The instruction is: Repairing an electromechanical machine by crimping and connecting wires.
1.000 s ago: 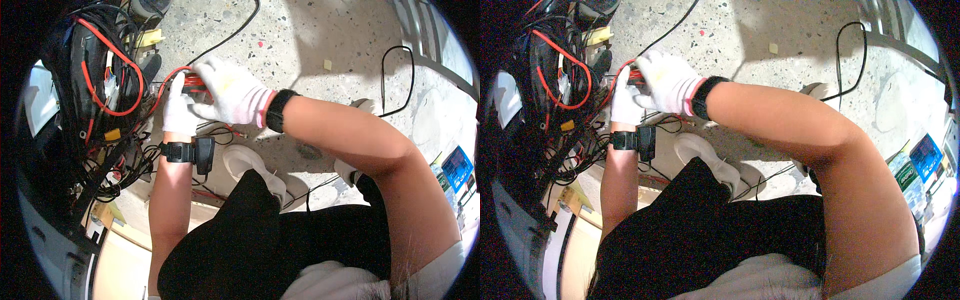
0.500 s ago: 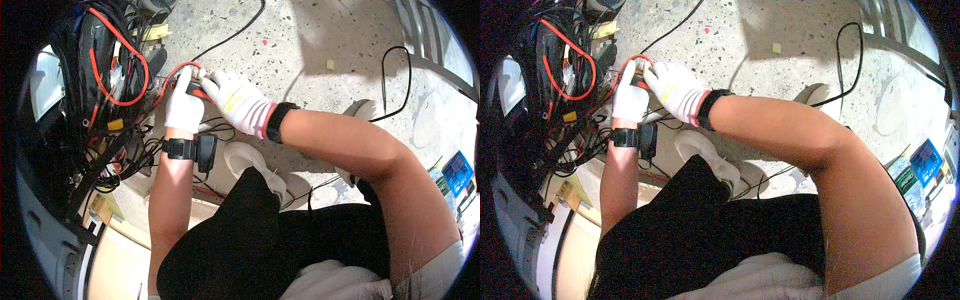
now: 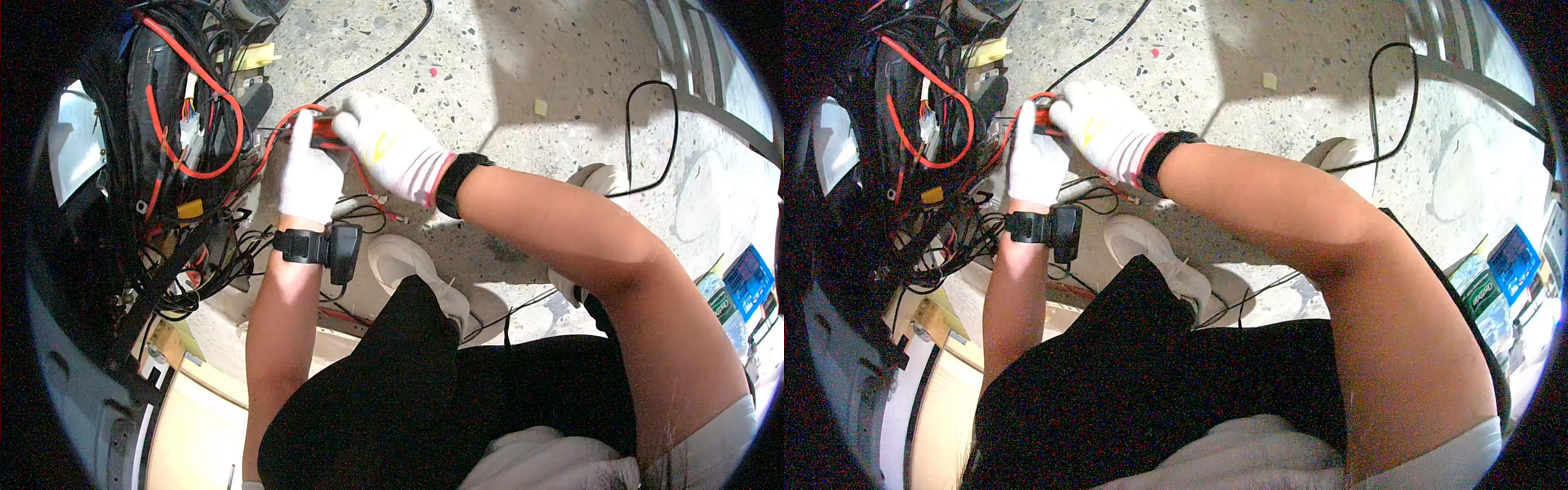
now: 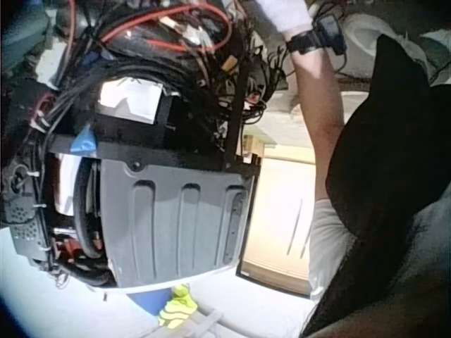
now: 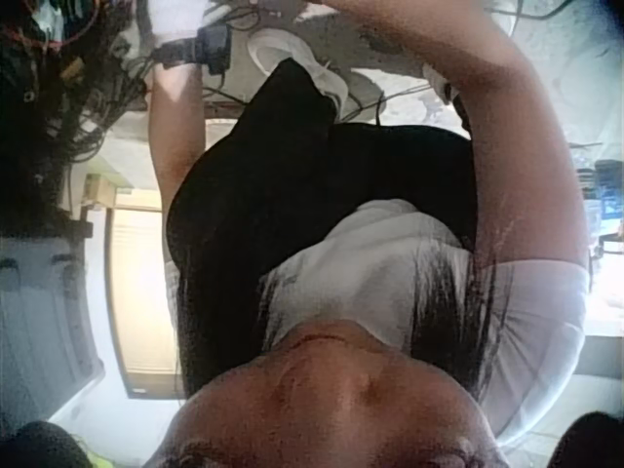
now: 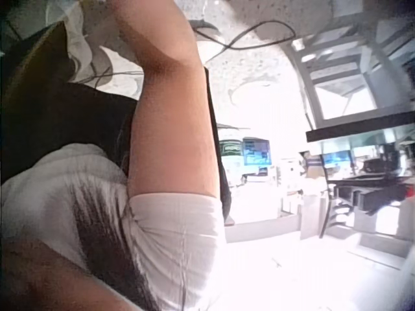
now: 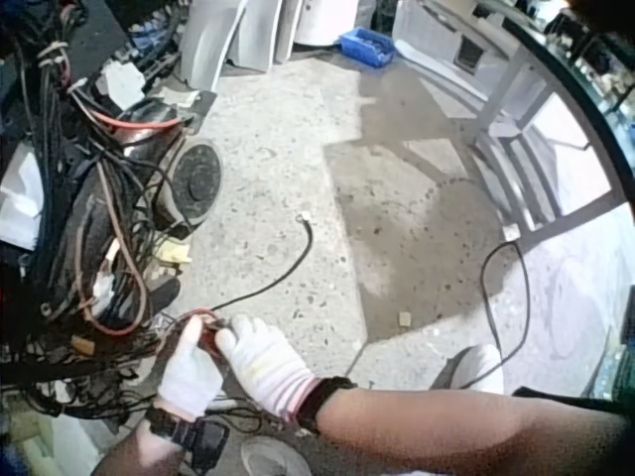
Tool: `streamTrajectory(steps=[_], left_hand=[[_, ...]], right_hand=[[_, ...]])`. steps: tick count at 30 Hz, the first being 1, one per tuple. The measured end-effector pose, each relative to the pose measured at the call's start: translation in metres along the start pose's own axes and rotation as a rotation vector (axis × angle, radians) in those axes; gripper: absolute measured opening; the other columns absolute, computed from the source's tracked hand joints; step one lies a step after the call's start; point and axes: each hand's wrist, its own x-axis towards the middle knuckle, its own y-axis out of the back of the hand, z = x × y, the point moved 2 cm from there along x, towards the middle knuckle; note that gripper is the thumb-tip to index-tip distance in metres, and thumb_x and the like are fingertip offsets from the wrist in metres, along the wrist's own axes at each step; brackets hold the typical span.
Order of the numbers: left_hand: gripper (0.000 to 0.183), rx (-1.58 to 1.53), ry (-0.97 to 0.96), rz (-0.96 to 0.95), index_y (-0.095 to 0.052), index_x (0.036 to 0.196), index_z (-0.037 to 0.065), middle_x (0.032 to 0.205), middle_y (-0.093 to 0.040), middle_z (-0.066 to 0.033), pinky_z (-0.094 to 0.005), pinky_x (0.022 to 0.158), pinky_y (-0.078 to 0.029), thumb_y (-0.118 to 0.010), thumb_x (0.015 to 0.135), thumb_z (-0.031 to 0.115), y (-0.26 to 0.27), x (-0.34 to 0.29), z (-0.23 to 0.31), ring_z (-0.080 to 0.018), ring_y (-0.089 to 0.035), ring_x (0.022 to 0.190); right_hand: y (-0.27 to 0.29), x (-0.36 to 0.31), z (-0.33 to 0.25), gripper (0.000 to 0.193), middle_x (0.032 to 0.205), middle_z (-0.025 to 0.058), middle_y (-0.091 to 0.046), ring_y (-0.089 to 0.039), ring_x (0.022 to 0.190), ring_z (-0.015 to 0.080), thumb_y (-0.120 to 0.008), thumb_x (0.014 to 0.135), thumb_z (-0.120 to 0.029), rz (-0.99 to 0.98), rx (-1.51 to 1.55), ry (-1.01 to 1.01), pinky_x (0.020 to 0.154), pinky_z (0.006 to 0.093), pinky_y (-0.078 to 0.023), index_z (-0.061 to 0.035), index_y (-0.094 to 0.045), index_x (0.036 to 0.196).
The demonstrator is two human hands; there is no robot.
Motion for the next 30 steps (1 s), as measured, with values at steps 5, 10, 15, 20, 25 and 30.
streamTrajectory(steps=[5,10,15,20,25,30], left_hand=[[0.021,-0.202,0.191,0.051,-0.056,0.102,0.004,0.095,-0.06,-0.0081,-0.0378,0.082,-0.048,-0.058,0.085,0.018,-0.01,-0.01,0.0,-0.0219,-0.058,0.089],[0.021,-0.107,0.084,0.16,-0.057,0.101,0.003,0.098,-0.06,-0.0088,-0.0357,0.085,-0.047,-0.058,0.083,0.013,-0.012,-0.011,0.003,-0.0212,-0.058,0.091],[0.024,-0.234,0.124,0.031,-0.057,0.103,0.003,0.1,-0.06,-0.0089,-0.0363,0.087,-0.045,-0.056,0.085,0.018,-0.012,-0.011,0.003,-0.0212,-0.057,0.096],[0.027,0.02,0.069,0.068,-0.055,0.108,0.006,0.101,-0.06,-0.0081,-0.0352,0.085,-0.047,-0.057,0.085,0.02,-0.009,-0.011,0.005,-0.0217,-0.057,0.095],[0.028,-0.146,0.153,0.101,-0.053,0.11,0.003,0.098,-0.062,-0.0093,-0.0361,0.084,-0.047,-0.055,0.087,0.018,-0.01,-0.007,0.006,-0.0228,-0.057,0.097],[0.032,-0.226,0.13,-0.05,-0.05,0.116,-0.002,0.101,-0.06,-0.0116,-0.0352,0.097,-0.039,-0.048,0.087,0.013,-0.022,-0.017,0.011,-0.0216,-0.055,0.1]], right_hand=[[0.008,-0.006,-0.009,0.046,0.094,0.0212,-0.055,-0.057,0.087,0.0352,-0.068,0.069,-0.029,0.052,0.393,-0.124,0.077,0.0404,-0.047,0.0019,-0.051,0.1],[0.001,0.002,-0.003,0.051,0.076,0.0223,-0.06,-0.062,0.073,0.0348,-0.05,0.083,-0.045,-0.363,0.496,-0.46,0.069,0.0405,-0.05,0.0048,-0.055,0.095],[-0.004,0.004,0.0,0.049,0.077,0.018,-0.06,-0.062,0.077,0.0305,-0.05,0.086,-0.041,-0.554,0.549,-0.595,0.071,0.0362,-0.049,0.0028,-0.051,0.107],[0.006,0.008,-0.011,0.031,0.087,0.021,-0.055,-0.056,0.08,0.04,-0.065,0.073,-0.017,-0.05,0.03,-0.165,0.071,0.0416,-0.047,0.0009,-0.047,0.091],[0.014,0.002,-0.004,0.061,0.095,0.024,-0.057,-0.06,0.089,0.0302,-0.065,0.077,-0.04,-0.143,0.457,-0.439,0.072,0.037,-0.048,0.0095,-0.045,0.107],[0.001,0.0,0.009,0.049,0.077,0.0205,-0.063,-0.063,0.073,0.0294,-0.056,0.078,-0.046,-0.445,0.785,-0.785,0.066,0.0351,-0.049,0.001,-0.062,0.092]])
